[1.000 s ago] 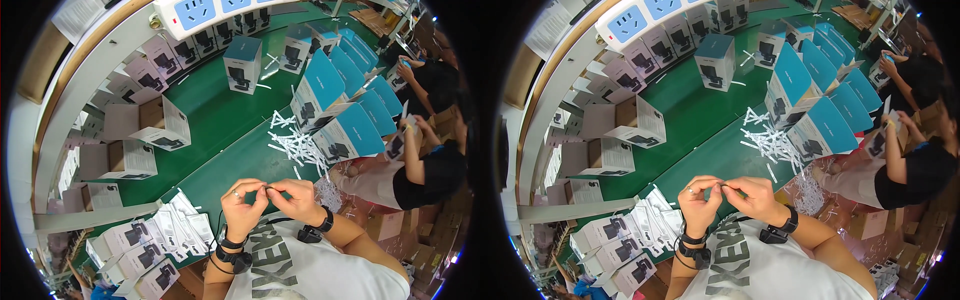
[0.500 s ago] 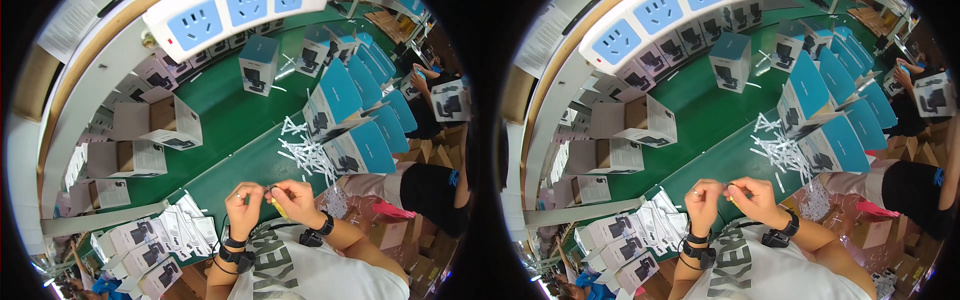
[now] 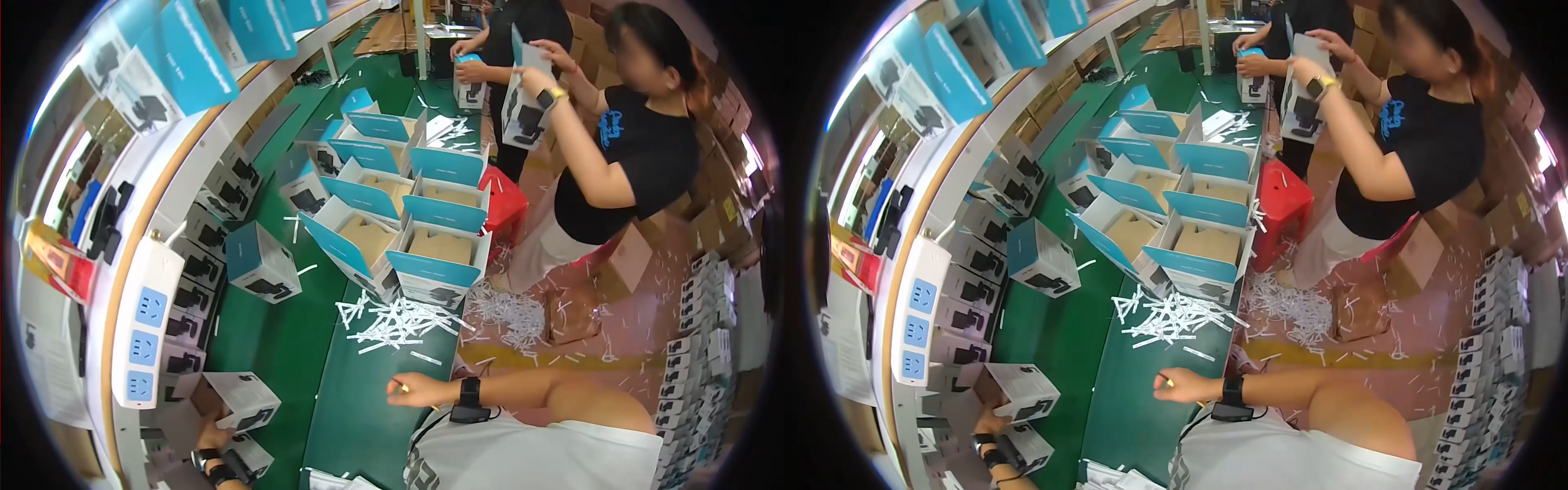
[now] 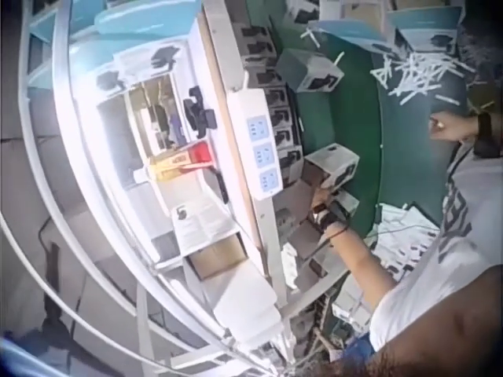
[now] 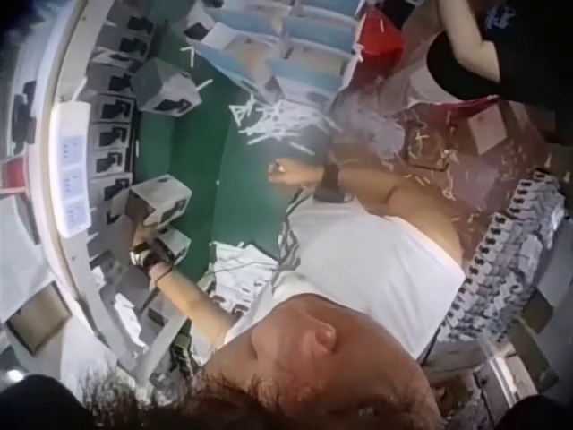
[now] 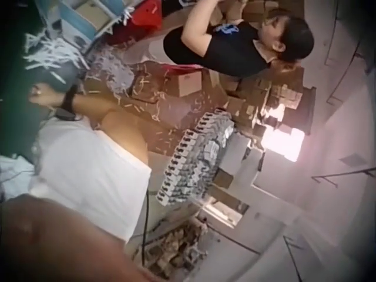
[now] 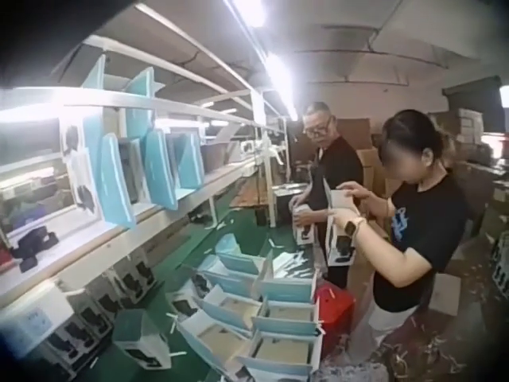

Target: The person packs boxes by placing a manual and a white box into a larger white box, applying a sticker with a tool, and closing the lid. They then slide a blue sleeve over the white box and place the completed package onto the assembly line.

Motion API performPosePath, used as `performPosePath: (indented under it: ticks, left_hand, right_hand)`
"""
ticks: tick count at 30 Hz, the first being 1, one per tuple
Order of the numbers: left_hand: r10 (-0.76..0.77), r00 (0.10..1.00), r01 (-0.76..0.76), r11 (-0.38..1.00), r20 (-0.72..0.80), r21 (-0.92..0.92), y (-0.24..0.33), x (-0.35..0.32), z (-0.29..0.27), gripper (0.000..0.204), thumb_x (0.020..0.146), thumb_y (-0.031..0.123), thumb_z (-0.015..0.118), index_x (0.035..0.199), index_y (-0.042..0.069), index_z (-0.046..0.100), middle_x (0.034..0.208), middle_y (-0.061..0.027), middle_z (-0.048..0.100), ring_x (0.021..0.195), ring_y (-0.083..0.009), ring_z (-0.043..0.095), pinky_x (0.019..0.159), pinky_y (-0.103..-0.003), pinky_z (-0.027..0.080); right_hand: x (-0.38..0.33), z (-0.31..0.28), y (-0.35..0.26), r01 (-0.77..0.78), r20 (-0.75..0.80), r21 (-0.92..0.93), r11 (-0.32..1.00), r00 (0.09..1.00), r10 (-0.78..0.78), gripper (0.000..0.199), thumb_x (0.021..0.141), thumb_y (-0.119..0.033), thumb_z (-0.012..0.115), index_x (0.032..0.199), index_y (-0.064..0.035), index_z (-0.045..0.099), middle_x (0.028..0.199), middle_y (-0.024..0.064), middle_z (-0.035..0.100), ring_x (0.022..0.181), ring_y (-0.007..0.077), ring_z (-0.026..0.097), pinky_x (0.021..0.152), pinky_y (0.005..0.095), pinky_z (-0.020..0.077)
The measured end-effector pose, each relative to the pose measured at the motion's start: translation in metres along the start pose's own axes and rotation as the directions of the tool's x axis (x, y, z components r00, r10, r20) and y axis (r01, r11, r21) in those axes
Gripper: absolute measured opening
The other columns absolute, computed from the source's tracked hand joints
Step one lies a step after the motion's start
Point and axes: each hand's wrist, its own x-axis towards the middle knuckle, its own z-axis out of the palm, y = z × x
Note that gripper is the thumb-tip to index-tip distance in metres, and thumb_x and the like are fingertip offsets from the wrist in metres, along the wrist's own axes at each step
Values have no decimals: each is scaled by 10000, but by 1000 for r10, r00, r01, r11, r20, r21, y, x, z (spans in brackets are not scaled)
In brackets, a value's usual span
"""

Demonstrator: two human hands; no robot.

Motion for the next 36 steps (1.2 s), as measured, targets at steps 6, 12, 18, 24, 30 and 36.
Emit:
performPosePath:
  ticks: [6, 12, 18, 24, 30, 36]
  left_hand:
    - [98, 952, -39, 978, -289, 205, 100, -7, 18, 328, 879, 90, 622, 1186, 46, 730, 1241, -238, 702, 1040, -441, 684, 922, -424, 559]
    - [513, 718, -353, 851, -470, 390, 233, -185, 64, 472, 760, 69, 574, 1180, 125, 782, 1308, -143, 710, 1240, -408, 632, 1096, -547, 447]
    - [329, 718, -281, 943, -614, 177, 301, -274, 161, 794, 652, 31, 687, 1436, 125, 609, 1576, -211, 461, 1507, -433, 351, 1235, -559, 274]
    - [-110, 905, -304, 508, -410, -806, 296, -302, 241, 862, 813, 263, 852, 1462, -98, 417, 1518, -291, 447, 1404, -376, 465, 1181, -447, 350]
    - [-676, 597, -513, 92, -432, -853, 343, -222, 244, 501, 986, 121, 698, 1403, -60, 487, 1298, -140, 613, 1173, -237, 596, 1038, -371, 475]
    - [-756, 598, -548, -145, -265, -824, 349, -217, 240, 441, 1007, 80, 677, 1399, -47, 519, 1271, -118, 638, 1149, -191, 612, 1022, -342, 492]
  right_hand:
    - [-27, -10, 17, -436, 194, 423, 794, 900, 391, 330, 1038, -346, 648, 1191, -54, 639, 897, 32, 659, 821, 136, 635, 750, 299, 517]
    - [-13, -11, -11, 69, -54, 96, 993, 996, -64, 444, 972, -365, 741, 1264, -49, 633, 982, 51, 654, 897, 169, 646, 826, 336, 534]
    - [10, -15, -83, 552, -43, -188, 812, 822, -568, 650, 855, -248, 865, 1388, -39, 558, 1241, 93, 625, 1120, 187, 611, 935, 307, 502]
    - [16, 28, -63, 233, 69, -138, 963, 972, -225, 652, 893, -180, 817, 1429, -11, 485, 1274, 97, 631, 1129, 191, 624, 969, 311, 508]
    - [29, 62, -78, 168, 61, 51, 985, 983, -171, 602, 948, -124, 757, 1450, -1, 447, 1284, 100, 637, 1148, 174, 623, 989, 321, 509]
    - [26, 74, -96, 11, -106, 269, 963, 994, 19, 532, 948, -102, 752, 1388, 2, 471, 1247, 98, 620, 1113, 175, 618, 958, 316, 517]
